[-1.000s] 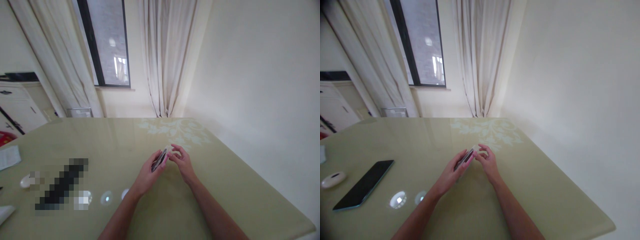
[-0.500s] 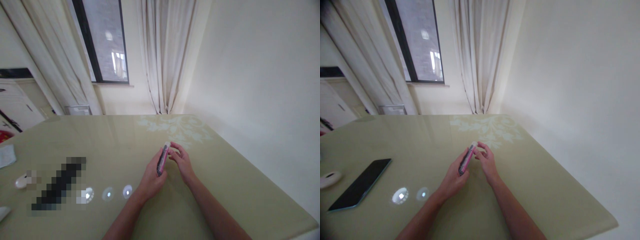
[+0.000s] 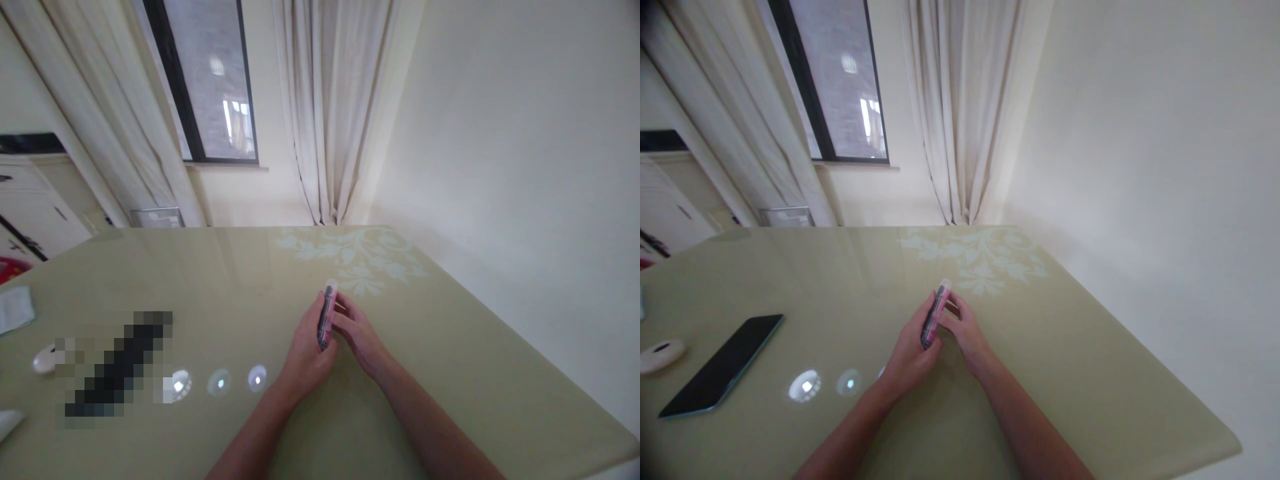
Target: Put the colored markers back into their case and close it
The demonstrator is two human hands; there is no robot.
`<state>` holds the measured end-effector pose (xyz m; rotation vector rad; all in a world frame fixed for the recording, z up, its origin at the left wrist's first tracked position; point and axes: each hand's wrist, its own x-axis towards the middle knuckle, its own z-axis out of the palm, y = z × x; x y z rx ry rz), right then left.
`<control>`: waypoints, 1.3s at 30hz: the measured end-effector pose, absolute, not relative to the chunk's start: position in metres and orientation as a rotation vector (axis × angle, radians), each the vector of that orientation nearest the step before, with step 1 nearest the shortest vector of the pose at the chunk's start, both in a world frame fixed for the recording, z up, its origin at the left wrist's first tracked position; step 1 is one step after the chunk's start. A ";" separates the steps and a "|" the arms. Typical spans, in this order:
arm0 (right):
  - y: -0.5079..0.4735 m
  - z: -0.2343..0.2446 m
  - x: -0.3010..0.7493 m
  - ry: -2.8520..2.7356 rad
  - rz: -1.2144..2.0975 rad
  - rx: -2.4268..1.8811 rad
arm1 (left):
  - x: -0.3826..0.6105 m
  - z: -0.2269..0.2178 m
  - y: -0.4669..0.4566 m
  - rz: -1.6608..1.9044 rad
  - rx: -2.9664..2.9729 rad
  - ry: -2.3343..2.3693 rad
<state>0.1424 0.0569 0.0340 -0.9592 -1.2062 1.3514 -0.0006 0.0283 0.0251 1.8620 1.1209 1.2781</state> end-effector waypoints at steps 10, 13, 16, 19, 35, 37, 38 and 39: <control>0.056 0.039 0.144 -1.176 1.507 -0.872 | -0.001 0.029 0.029 1.304 1.819 1.148; 0.057 0.037 0.142 -1.162 1.518 -0.876 | -0.001 0.032 0.029 1.318 1.819 1.132; 0.056 0.034 0.141 -1.154 1.520 -0.887 | -0.001 0.033 0.029 1.330 1.828 1.106; 0.056 0.035 0.139 -1.137 1.540 -0.866 | -0.001 0.033 0.029 1.333 1.822 1.107; 0.050 0.033 0.128 -0.957 1.634 -0.831 | 0.000 0.034 0.029 1.307 1.762 1.123; 0.051 0.030 0.127 -0.939 1.637 -0.835 | 0.000 0.033 0.029 1.306 1.771 1.117; 0.052 0.029 0.126 -0.933 1.634 -0.839 | 0.000 0.033 0.029 1.306 1.776 1.118; 0.052 0.027 0.126 -0.930 1.626 -0.844 | 0.000 0.032 0.029 1.306 1.779 1.121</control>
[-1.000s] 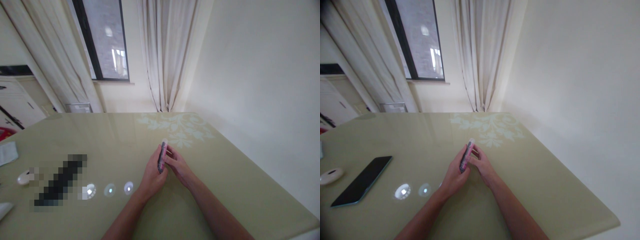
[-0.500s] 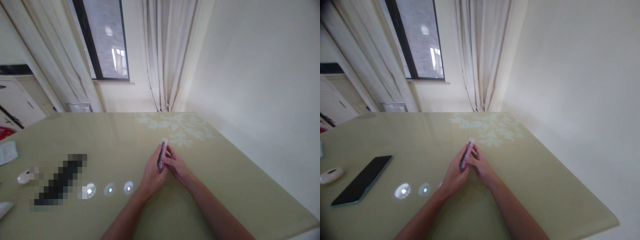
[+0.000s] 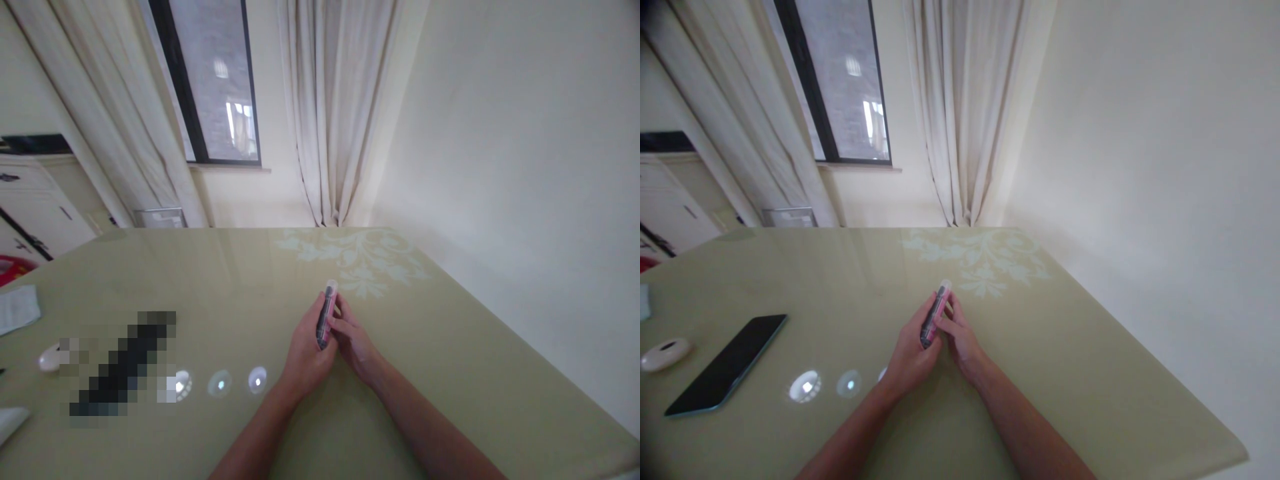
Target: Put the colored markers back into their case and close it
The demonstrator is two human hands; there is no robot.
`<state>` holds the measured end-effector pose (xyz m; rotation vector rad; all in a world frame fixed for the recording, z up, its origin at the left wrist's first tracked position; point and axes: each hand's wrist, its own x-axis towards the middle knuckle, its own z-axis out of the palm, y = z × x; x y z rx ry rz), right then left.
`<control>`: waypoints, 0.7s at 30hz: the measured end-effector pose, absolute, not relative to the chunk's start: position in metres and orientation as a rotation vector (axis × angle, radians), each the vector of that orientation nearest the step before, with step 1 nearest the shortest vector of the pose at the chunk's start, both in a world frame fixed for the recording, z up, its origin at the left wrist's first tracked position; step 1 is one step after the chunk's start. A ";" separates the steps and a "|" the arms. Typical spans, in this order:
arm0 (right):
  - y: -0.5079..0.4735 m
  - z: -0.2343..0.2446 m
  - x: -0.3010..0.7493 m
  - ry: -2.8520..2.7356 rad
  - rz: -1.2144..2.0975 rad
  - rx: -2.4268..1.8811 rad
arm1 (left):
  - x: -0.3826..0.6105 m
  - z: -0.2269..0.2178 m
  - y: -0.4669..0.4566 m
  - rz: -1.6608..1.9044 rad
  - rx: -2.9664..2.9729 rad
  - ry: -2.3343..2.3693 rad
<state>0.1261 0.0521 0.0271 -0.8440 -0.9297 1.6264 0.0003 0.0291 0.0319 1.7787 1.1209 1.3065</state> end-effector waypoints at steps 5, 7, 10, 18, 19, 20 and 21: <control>0.051 0.024 0.127 -0.959 1.567 -0.880 | 0.001 0.028 0.031 1.332 1.758 1.103; 0.049 0.024 0.127 -0.957 1.562 -0.873 | 0.002 0.028 0.031 1.349 1.748 1.100; 0.047 0.025 0.126 -0.962 1.556 -0.850 | 0.002 0.028 0.031 1.370 1.767 1.102; 0.046 0.029 0.122 -0.819 1.686 -0.791 | 0.002 0.032 0.031 1.393 1.751 1.077; 0.046 0.029 0.121 -0.805 1.692 -0.788 | 0.002 0.033 0.031 1.393 1.743 1.080; 0.046 0.029 0.121 -0.799 1.693 -0.785 | 0.002 0.033 0.031 1.393 1.737 1.084; 0.046 0.029 0.120 -0.797 1.692 -0.779 | 0.003 0.033 0.031 1.396 1.735 1.089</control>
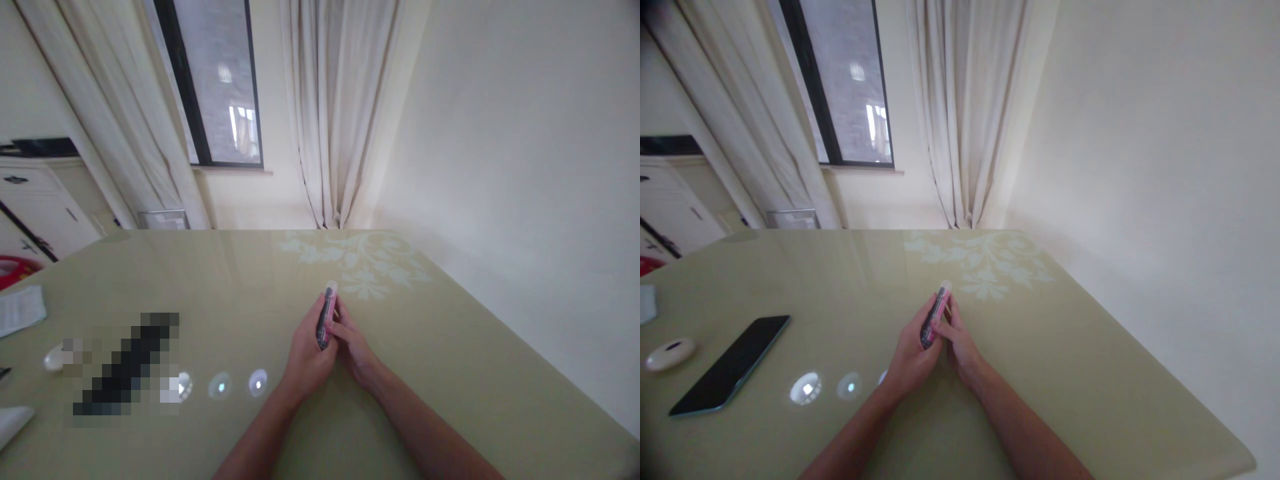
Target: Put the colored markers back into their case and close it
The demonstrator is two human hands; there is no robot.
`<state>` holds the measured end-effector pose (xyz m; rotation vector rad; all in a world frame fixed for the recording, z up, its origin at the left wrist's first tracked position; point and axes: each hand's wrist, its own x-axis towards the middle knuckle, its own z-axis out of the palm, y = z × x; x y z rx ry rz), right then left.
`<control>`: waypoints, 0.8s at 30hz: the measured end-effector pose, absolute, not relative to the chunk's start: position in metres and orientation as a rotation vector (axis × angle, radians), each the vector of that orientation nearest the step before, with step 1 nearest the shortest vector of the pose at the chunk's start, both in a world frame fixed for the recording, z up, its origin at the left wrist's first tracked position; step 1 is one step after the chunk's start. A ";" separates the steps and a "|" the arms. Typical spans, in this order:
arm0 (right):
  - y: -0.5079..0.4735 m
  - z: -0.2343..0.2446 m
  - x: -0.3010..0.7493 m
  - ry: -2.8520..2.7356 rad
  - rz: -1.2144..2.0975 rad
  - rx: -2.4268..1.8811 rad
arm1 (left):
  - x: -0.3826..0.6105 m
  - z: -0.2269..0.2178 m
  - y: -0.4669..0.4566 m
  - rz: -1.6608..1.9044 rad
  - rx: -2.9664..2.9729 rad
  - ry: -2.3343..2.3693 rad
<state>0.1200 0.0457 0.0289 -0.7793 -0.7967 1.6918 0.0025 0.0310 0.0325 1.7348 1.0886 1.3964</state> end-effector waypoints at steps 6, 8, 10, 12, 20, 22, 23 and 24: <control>0.044 0.029 0.117 -0.791 1.680 -0.738 | 0.003 0.032 0.031 1.406 1.728 1.087; 0.042 0.030 0.116 -0.790 1.664 -0.737 | 0.003 0.032 0.031 1.399 1.719 1.094; 0.042 0.030 0.115 -0.793 1.649 -0.744 | 0.003 0.033 0.030 1.392 1.718 1.114; 0.042 0.031 0.114 -0.796 1.629 -0.751 | 0.003 0.034 0.030 1.397 1.725 1.131; 0.042 0.036 0.115 -0.792 1.592 -0.763 | 0.001 0.026 0.030 1.419 1.759 1.171; 0.041 0.037 0.116 -0.789 1.590 -0.766 | 0.001 0.026 0.029 1.423 1.770 1.170; 0.041 0.037 0.117 -0.791 1.592 -0.763 | 0.001 0.026 0.029 1.428 1.771 1.166; 0.041 0.037 0.117 -0.791 1.594 -0.760 | 0.002 0.027 0.029 1.432 1.771 1.158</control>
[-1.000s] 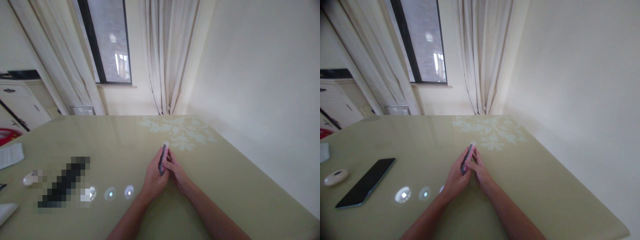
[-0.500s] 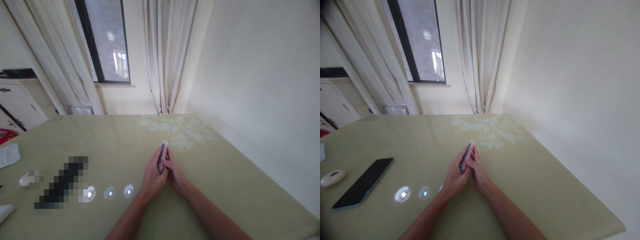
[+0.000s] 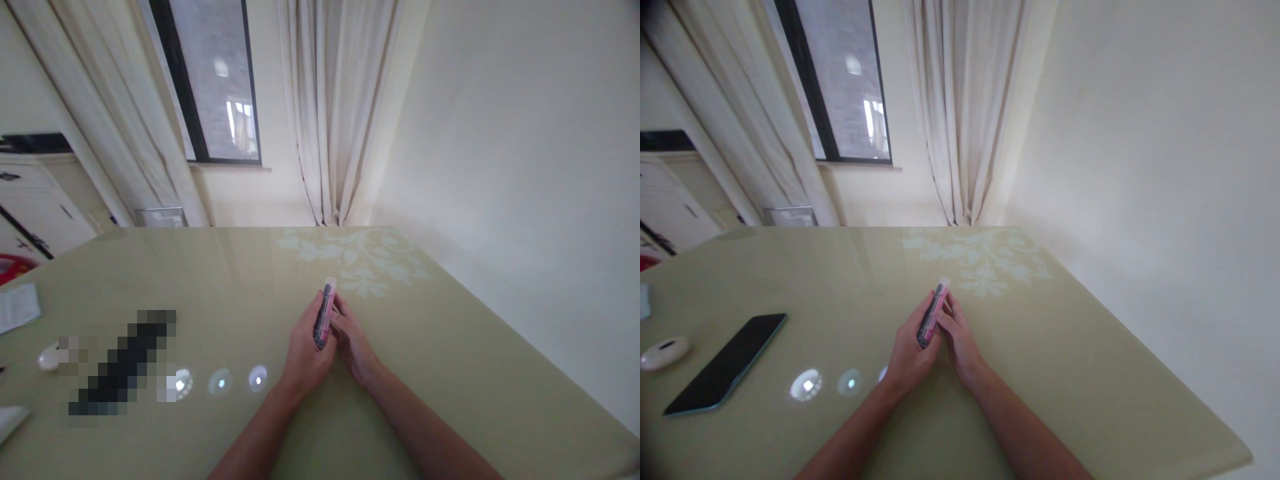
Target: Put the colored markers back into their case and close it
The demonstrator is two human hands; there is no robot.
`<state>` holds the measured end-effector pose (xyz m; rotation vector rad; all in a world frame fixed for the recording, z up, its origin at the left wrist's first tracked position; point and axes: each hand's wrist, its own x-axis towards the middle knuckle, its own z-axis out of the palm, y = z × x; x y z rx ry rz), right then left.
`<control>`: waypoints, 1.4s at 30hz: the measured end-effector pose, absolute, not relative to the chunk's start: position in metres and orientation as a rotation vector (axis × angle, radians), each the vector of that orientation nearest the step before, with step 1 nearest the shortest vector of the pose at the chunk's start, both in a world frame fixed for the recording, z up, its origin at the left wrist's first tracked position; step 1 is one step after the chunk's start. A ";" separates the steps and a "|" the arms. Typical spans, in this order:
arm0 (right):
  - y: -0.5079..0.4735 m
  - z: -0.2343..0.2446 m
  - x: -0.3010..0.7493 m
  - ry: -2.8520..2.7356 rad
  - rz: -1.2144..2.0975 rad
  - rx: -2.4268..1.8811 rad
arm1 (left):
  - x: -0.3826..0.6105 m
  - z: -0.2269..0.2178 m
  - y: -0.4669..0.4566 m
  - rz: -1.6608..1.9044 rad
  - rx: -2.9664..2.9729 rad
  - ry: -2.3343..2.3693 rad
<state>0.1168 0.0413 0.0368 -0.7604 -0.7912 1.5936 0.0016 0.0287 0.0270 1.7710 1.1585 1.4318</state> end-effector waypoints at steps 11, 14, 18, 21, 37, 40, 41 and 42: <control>0.042 0.033 0.120 -0.853 1.557 -0.793 | 0.004 0.024 0.027 1.474 1.862 1.125; 0.039 0.034 0.121 -0.873 1.557 -0.775 | 0.006 0.023 0.026 1.513 1.895 1.104; 0.033 0.040 0.121 -0.869 1.625 -0.707 | 0.006 0.024 0.025 1.573 1.935 1.082; 0.031 0.046 0.121 -0.880 1.662 -0.695 | 0.006 0.026 0.023 1.605 1.940 1.075; 0.034 0.046 0.122 -0.863 1.696 -0.641 | 0.004 0.031 0.021 1.658 1.947 1.051; 0.034 0.048 0.122 -0.870 1.686 -0.651 | 0.003 0.030 0.022 1.662 1.960 1.039; 0.034 0.048 0.122 -0.872 1.685 -0.655 | 0.003 0.030 0.022 1.663 1.961 1.033; 0.033 0.048 0.123 -0.874 1.684 -0.659 | 0.003 0.030 0.022 1.663 1.961 1.029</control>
